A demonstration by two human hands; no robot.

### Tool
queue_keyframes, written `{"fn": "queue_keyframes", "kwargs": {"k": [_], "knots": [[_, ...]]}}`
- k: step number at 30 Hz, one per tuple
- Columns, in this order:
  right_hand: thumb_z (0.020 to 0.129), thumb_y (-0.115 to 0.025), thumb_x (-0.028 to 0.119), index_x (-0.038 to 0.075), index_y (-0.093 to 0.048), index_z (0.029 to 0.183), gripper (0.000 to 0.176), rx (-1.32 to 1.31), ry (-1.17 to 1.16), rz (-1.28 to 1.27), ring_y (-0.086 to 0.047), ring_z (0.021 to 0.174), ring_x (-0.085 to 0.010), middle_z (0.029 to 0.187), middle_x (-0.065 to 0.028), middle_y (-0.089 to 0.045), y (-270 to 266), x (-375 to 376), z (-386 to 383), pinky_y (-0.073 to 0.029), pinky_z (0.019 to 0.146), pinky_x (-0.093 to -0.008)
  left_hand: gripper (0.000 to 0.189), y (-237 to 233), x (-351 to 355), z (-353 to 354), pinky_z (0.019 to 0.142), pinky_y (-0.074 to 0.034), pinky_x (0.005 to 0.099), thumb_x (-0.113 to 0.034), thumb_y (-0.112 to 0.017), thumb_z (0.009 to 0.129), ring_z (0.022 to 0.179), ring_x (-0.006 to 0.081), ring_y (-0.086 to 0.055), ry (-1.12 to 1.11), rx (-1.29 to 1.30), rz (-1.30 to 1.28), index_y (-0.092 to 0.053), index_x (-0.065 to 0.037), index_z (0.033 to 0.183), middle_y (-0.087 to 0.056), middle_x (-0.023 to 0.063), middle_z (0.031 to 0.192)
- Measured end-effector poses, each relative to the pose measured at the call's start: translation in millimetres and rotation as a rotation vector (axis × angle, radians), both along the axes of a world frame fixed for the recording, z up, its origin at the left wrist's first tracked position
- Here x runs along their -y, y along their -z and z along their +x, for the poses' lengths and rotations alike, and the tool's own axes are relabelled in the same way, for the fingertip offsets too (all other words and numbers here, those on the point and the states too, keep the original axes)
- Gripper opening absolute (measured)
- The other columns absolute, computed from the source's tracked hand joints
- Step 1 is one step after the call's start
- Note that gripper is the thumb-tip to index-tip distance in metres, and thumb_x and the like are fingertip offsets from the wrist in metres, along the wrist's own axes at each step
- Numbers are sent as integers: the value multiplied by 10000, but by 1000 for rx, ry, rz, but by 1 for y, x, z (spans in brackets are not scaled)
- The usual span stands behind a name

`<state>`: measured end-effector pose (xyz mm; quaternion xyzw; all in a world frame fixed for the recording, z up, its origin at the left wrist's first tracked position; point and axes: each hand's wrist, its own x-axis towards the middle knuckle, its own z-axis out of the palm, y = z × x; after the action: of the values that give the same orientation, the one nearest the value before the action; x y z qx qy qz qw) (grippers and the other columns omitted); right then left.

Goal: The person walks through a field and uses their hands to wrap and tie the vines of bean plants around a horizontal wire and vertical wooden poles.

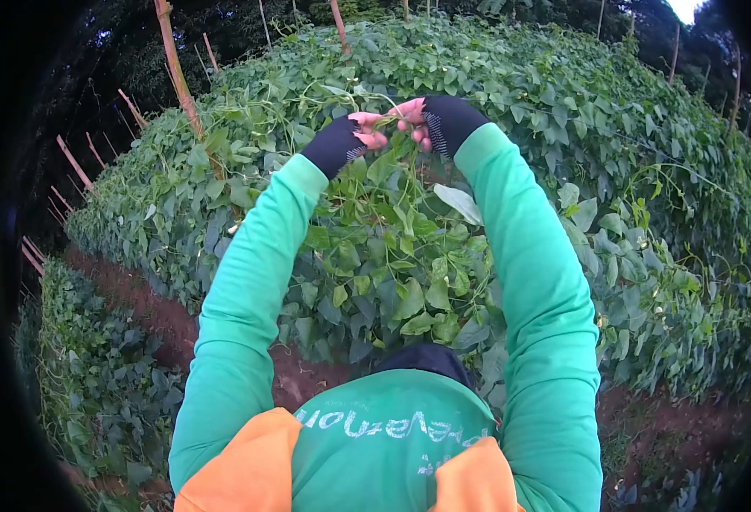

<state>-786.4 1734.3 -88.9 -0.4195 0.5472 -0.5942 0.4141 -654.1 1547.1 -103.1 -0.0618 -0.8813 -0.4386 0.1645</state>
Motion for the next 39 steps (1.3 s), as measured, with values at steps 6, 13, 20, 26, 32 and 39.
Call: {"fn": "queue_keyframes", "kwargs": {"k": [6, 13, 20, 26, 32, 39], "knots": [[872, -537, 85, 46, -534, 1185, 315, 101, 166, -188, -591, 697, -106, 933, -31, -604, 15, -5, 12, -494, 567, -223, 431, -59, -5, 27, 644, -551, 298, -89, -590, 810, 696, 172, -642, 15, 118, 287, -517, -34, 1231, -636, 94, 893], [841, -575, 136, 32, -510, 1226, 404, -108, 626, -407, -611, 815, -127, 1110, -75, -594, 52, -32, 65, -482, 668, -245, 243, -89, -14, -9, 787, -462, 368, -79, -569, 743, 891, 260, -571, -428, -426, -1315, -661, -150, 957, -587, 100, 856], [860, -547, 177, 32, -589, 1125, 305, -123, 945, -244, -601, 805, -98, 952, -36, -630, 151, -135, 140, -463, 673, -229, 146, -71, 51, -48, 735, -482, 402, -209, -552, 762, 816, 316, -617, -82, -493, -881, -596, -97, 844, -625, 136, 811], [863, -561, 168, 43, -595, 1108, 278, 226, 1309, 26, -596, 780, -116, 962, -30, -631, 281, -242, 230, -457, 664, -245, 335, -75, 73, -43, 770, -454, 336, -305, -533, 797, 858, 296, -595, 62, -137, -687, -611, -47, 995, -639, 132, 936], [830, -602, 285, 91, -625, 1051, 295, 810, 1385, 242, -627, 748, -178, 995, -76, -621, 571, -384, 366, -505, 587, -309, 423, -70, 63, -13, 987, -305, 408, -285, -558, 744, 1121, 261, -507, -106, -399, -1285, -592, -144, 1142, -547, 107, 1215], [811, -597, 266, 108, -644, 1015, 263, 569, 979, 1694, -624, 805, -195, 988, -79, -632, 594, -344, 527, -501, 652, -335, 345, -28, -21, 68, 1035, -287, 442, -93, -564, 773, 1219, 332, -430, 52, -725, -778, -602, -51, 1113, -530, 152, 1237]]}}
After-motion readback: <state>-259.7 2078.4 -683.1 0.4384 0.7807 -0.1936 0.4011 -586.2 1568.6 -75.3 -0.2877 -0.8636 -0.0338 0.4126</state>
